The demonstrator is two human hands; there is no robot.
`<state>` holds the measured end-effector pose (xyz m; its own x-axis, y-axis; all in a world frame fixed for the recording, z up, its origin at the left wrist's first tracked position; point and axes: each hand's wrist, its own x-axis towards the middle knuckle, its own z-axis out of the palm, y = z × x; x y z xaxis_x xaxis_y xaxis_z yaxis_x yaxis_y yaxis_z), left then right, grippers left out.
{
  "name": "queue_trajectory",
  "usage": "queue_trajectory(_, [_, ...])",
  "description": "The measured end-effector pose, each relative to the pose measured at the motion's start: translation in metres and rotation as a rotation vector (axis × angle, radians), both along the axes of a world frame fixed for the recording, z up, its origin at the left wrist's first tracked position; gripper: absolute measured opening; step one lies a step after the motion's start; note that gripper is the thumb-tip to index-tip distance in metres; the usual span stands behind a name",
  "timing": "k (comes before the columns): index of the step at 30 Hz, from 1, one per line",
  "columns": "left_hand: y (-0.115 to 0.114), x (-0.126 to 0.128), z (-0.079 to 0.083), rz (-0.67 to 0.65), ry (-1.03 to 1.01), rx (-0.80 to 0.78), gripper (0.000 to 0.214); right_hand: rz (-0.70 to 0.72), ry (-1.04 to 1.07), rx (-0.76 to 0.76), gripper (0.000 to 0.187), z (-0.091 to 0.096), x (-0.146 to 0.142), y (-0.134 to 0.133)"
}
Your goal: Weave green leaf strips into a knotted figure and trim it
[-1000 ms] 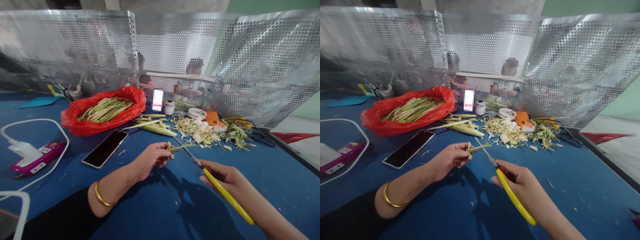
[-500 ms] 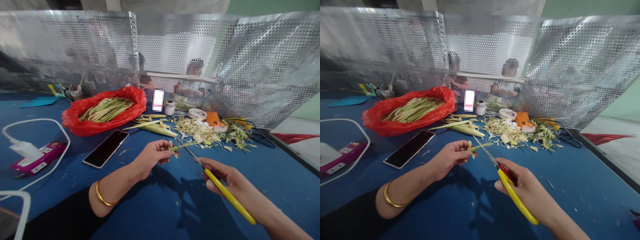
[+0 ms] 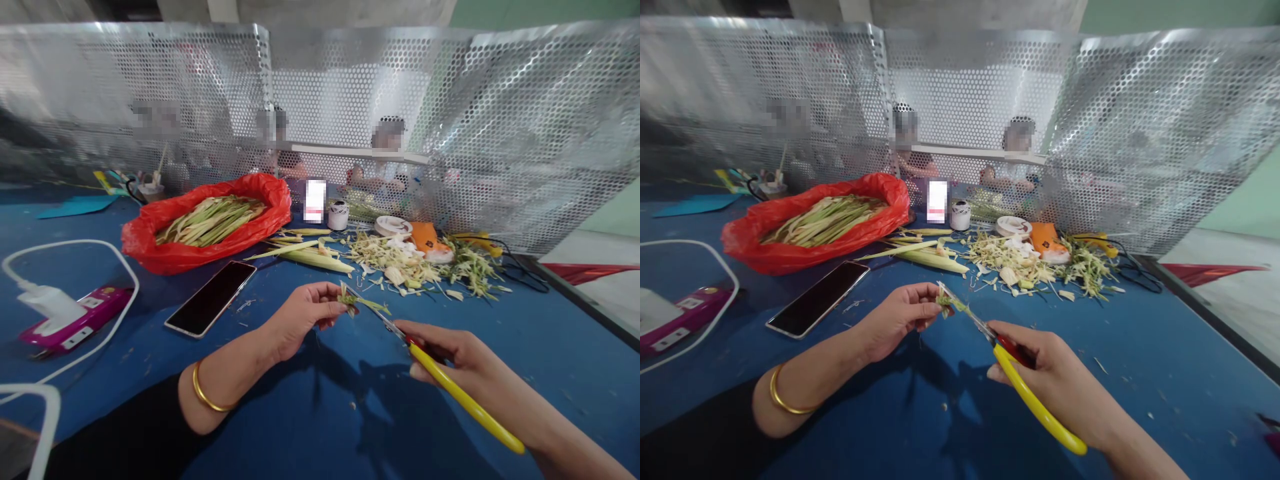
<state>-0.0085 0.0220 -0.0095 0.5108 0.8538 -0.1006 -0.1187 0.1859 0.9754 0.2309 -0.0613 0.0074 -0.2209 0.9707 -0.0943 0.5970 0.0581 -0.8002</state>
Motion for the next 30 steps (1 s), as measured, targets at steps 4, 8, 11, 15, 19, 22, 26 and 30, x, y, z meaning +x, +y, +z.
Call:
queue_trajectory(4, [0.0,0.0,0.0,-0.005,-0.014,-0.023,0.02,0.017,0.024,-0.004,0.048,0.001,0.001,0.001])
queue_trajectory(8, [-0.001,0.0,0.0,-0.015,-0.049,-0.058,0.021,0.037,0.04,-0.009,0.051,0.002,0.002,0.002])
queue_trajectory(11, [-0.001,0.0,0.0,-0.027,-0.068,-0.101,0.022,0.036,0.03,-0.02,0.052,0.003,0.004,0.001])
queue_trajectory(15, [-0.001,0.0,0.0,-0.029,-0.083,-0.11,0.022,0.023,0.028,-0.012,0.05,0.004,0.005,0.001])
queue_trajectory(19, [-0.001,0.001,0.001,-0.029,-0.08,-0.1,0.023,0.042,0.029,-0.016,0.051,0.003,0.005,0.002])
queue_trajectory(22, [-0.002,0.001,0.003,-0.037,-0.083,-0.097,0.022,0.041,0.048,-0.024,0.05,0.004,0.002,0.001])
queue_trajectory(26, [-0.002,0.0,0.003,-0.037,-0.081,-0.106,0.021,0.023,0.106,-0.042,0.048,0.01,-0.006,-0.003])
queue_trajectory(30, [-0.001,0.0,0.003,-0.036,-0.074,-0.106,0.023,0.036,0.136,-0.024,0.041,0.013,-0.009,-0.003])
